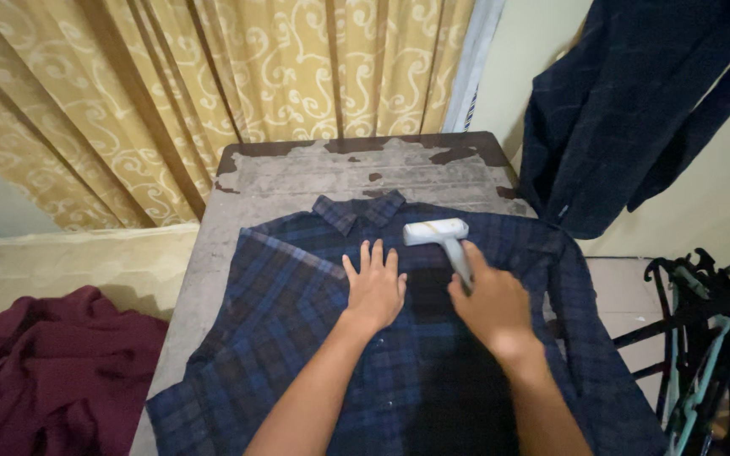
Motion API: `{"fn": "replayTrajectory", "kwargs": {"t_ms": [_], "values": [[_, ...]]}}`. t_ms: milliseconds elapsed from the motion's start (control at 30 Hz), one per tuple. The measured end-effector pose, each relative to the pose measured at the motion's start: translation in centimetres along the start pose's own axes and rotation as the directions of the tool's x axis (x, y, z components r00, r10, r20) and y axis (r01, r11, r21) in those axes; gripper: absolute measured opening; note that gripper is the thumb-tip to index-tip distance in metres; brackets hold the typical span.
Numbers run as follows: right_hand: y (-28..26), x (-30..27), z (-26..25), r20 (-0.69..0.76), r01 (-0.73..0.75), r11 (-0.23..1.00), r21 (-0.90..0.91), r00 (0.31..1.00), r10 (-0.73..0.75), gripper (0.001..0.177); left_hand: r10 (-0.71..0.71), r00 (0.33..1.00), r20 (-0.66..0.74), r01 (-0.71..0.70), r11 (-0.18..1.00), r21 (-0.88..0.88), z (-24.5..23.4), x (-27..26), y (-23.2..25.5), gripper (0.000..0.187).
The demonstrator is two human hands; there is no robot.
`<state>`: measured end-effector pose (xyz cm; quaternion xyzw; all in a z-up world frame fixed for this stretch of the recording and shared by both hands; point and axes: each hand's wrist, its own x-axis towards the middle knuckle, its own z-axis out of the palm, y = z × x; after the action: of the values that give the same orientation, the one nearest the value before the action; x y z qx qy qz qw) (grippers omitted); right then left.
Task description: The person uses a lint roller to remove lint from a blue plaid shirt laid flat on a table. The person rolls the lint roller across the shirt's front, sleeves, and collar, then briefly smooths the fabric with their hands.
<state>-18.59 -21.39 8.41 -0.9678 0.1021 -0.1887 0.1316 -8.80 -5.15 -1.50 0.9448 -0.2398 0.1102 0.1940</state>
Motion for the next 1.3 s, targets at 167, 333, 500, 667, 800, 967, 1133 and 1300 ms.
{"fn": "replayTrajectory", "kwargs": {"t_ms": [167,333,500,667,800,967,1133,1300], "values": [[0.2,-1.9,-2.4,-0.168,0.119,0.983,0.137,0.981,-0.095,0.034,0.006,1.000,0.003,-0.006,0.998,-0.055,-0.2,0.1,-0.2,0.055],[0.7,-2.2,-0.9,-0.140,0.093,0.994,0.062,0.987,-0.084,0.043,0.035,0.999,-0.013,-0.036,0.997,-0.073,0.0,0.0,-0.3,0.053],[1.0,-0.2,1.9,-0.050,0.105,0.994,-0.023,0.993,-0.106,0.057,0.095,0.995,-0.023,-0.097,0.989,-0.115,-0.1,-0.1,-0.2,0.055],[1.7,-1.1,1.7,-0.233,0.122,0.991,0.059,0.967,-0.106,0.044,0.060,0.998,0.026,-0.058,0.995,-0.085,-0.2,0.0,-0.1,0.061],[1.5,-1.8,0.5,-0.500,0.291,0.953,0.086,0.840,-0.212,0.029,0.062,0.997,0.035,-0.059,0.996,-0.061,-0.2,0.1,0.0,0.063],[1.4,-2.4,-0.2,-0.546,0.292,0.952,0.094,0.815,-0.196,0.023,0.065,0.997,0.031,-0.062,0.995,-0.076,-0.1,0.1,0.0,0.063],[1.6,-1.7,0.3,-0.460,0.272,0.960,0.066,0.862,-0.212,0.025,0.115,0.993,-0.007,-0.115,0.991,-0.062,0.1,0.3,-0.3,0.057],[1.1,-1.5,-0.1,-0.396,0.239,0.970,0.044,0.896,-0.202,0.026,0.231,0.973,-0.017,-0.231,0.970,-0.070,0.6,0.7,-0.3,0.049]]}}
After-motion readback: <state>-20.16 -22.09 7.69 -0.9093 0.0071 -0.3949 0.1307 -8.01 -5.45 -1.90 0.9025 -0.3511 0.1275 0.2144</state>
